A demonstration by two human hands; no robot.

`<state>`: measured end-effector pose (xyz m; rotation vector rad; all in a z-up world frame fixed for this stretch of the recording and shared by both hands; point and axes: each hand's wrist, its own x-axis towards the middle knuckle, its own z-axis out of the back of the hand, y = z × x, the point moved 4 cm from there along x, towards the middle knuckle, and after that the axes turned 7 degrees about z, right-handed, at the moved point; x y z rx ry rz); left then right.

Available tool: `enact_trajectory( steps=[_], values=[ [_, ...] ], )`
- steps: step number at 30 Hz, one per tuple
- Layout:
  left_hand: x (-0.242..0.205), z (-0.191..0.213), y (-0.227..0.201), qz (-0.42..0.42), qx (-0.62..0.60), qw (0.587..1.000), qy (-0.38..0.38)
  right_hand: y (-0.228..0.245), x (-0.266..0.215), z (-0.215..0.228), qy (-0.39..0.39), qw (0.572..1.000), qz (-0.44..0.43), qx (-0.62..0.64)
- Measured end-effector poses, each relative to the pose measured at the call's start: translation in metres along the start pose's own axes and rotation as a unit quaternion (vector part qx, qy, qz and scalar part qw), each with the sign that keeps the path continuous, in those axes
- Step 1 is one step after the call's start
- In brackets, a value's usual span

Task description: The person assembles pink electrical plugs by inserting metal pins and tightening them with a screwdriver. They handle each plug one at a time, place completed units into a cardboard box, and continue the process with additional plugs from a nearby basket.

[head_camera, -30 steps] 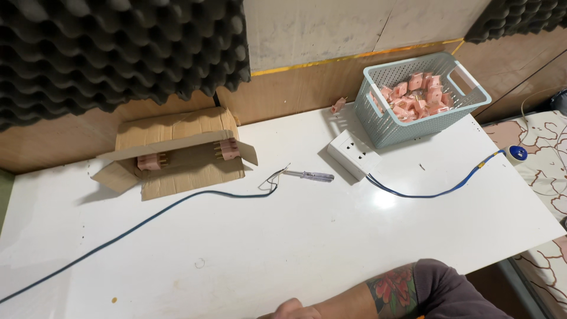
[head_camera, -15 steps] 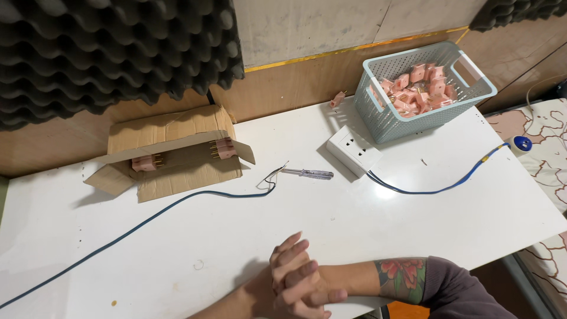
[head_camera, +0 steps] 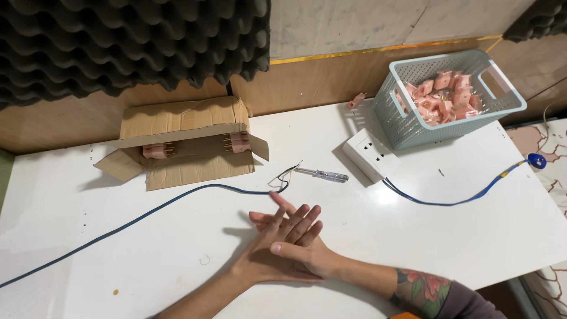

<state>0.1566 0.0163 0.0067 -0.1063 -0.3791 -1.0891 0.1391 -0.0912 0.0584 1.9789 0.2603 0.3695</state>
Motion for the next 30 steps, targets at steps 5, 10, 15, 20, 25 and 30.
enact_trajectory(
  steps=[5,10,15,20,25,30],
  values=[
    [-0.012,-0.019,0.005,-0.013,-0.050,0.999,0.007,-0.014,0.004,0.004,-0.011,0.999,-0.013,-0.041],
    [-0.038,-0.122,-0.006,0.195,-0.056,0.855,0.477,-0.027,-0.001,0.005,0.059,0.990,0.079,-0.104],
    [-0.012,0.006,0.008,-0.021,-0.308,0.941,-0.136,-0.016,-0.004,0.002,0.053,0.963,0.198,-0.172],
    [0.041,0.102,-0.039,0.118,-0.573,0.800,-0.133,-0.014,-0.028,0.009,0.087,0.835,0.397,-0.371],
    [0.166,0.140,-0.134,0.033,-0.837,0.546,0.024,-0.043,-0.045,0.004,0.214,0.657,0.369,-0.622],
    [-0.080,-0.364,-0.065,-0.049,-0.961,0.201,0.185,-0.046,-0.053,0.008,0.213,0.660,0.350,-0.630]
  ],
)
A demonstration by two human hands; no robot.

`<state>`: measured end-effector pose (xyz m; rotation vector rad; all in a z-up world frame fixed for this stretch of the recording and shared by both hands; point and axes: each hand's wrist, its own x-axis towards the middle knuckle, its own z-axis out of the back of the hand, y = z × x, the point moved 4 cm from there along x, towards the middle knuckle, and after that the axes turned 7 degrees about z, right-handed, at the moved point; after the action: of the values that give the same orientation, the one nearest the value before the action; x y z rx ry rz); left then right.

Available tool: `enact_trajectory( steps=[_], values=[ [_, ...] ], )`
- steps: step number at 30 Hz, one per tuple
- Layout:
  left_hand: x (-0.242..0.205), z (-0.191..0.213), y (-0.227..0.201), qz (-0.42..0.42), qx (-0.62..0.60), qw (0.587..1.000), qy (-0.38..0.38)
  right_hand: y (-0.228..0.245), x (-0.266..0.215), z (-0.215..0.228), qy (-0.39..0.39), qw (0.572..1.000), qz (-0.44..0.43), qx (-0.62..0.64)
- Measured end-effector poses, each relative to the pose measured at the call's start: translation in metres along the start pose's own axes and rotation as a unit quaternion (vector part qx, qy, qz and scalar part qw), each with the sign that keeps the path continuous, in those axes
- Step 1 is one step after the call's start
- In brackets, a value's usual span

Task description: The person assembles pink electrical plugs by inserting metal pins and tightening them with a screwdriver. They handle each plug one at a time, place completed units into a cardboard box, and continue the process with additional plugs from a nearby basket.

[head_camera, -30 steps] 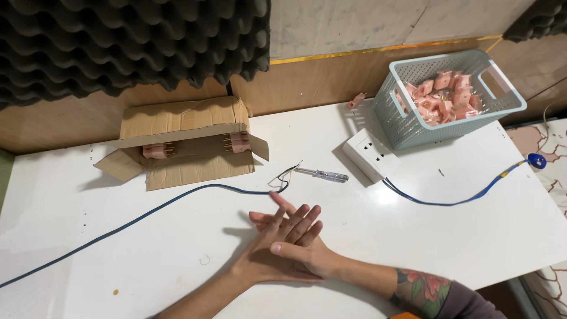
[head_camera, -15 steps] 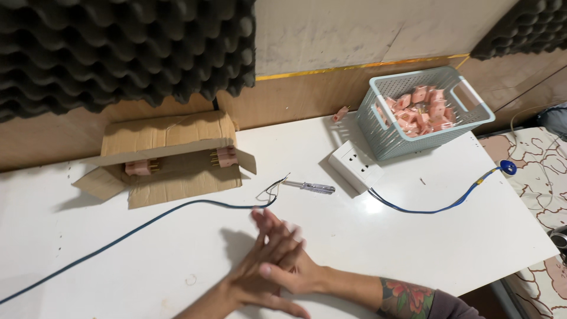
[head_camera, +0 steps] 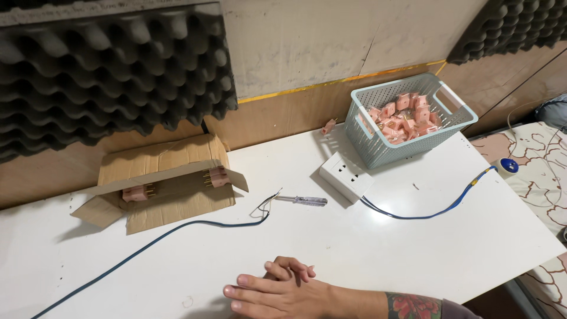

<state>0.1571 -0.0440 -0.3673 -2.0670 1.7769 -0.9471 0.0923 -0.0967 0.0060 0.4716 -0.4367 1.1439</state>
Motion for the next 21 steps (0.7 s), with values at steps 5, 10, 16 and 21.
enact_trajectory(
  steps=[5,10,16,21],
  values=[
    [0.236,-0.333,-0.174,-0.017,0.060,0.997,-0.046,-0.011,0.005,0.003,0.011,1.000,-0.008,0.000],
    [0.224,-0.320,-0.149,-0.035,0.120,0.986,-0.106,-0.008,0.001,-0.003,0.025,0.999,-0.031,0.010],
    [0.223,-0.306,-0.162,-0.075,0.194,0.961,-0.181,-0.010,-0.014,0.006,0.054,0.997,-0.042,0.027],
    [0.034,-0.137,-0.117,-0.122,0.264,0.926,-0.239,-0.019,0.001,0.000,0.082,0.995,-0.037,0.033]
  ],
)
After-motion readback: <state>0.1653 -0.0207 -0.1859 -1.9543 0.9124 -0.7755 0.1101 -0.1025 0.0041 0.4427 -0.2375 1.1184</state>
